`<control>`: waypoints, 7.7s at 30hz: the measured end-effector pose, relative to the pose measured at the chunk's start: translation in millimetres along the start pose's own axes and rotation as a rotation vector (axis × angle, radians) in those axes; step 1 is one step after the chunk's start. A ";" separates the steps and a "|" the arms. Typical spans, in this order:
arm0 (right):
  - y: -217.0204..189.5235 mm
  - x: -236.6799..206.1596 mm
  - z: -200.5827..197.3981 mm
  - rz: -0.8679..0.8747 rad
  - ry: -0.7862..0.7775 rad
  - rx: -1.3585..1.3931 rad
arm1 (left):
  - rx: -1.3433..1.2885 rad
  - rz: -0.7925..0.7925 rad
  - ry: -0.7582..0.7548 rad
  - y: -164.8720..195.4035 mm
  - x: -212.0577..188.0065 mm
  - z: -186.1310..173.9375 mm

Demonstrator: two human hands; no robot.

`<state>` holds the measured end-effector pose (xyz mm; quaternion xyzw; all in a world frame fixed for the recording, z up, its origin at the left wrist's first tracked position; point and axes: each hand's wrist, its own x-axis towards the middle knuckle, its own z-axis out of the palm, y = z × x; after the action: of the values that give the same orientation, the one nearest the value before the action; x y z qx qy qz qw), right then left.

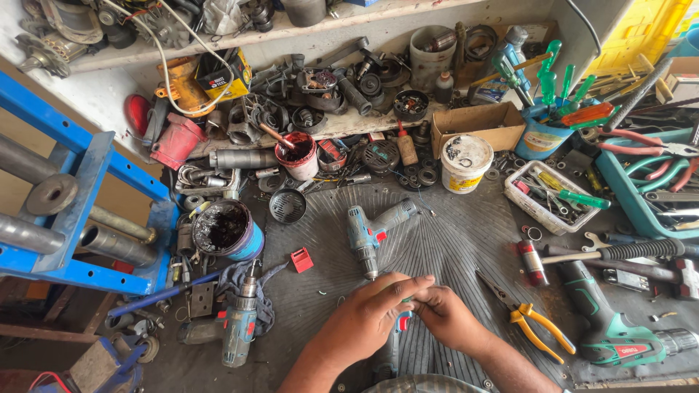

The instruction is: The person uses a green screwdriver to remove screws from a cordless drill's housing. They unscrew multiple fasteners, set them aside, and continue disassembling the drill body on a cluttered workbench.

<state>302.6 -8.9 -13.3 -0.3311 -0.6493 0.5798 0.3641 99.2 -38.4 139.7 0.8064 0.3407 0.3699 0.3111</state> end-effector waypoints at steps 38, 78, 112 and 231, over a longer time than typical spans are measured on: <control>-11.0 2.0 4.5 -0.111 0.130 -0.617 | -0.194 -0.192 0.076 -64.9 -26.6 35.0; -4.6 19.3 -17.2 -0.057 0.491 -0.694 | -0.114 -0.342 0.446 -97.3 -34.8 33.0; -18.8 46.2 -22.3 0.063 0.355 -0.238 | -0.190 -0.173 0.178 -122.9 -14.2 56.2; -57.5 56.3 11.7 -0.085 0.333 0.152 | 1.059 0.039 -0.410 -19.5 87.7 -34.8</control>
<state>263.1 26.9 48.1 -0.3665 -0.5479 0.5484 0.5146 108.2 49.8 177.3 0.9139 0.3973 -0.0100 -0.0827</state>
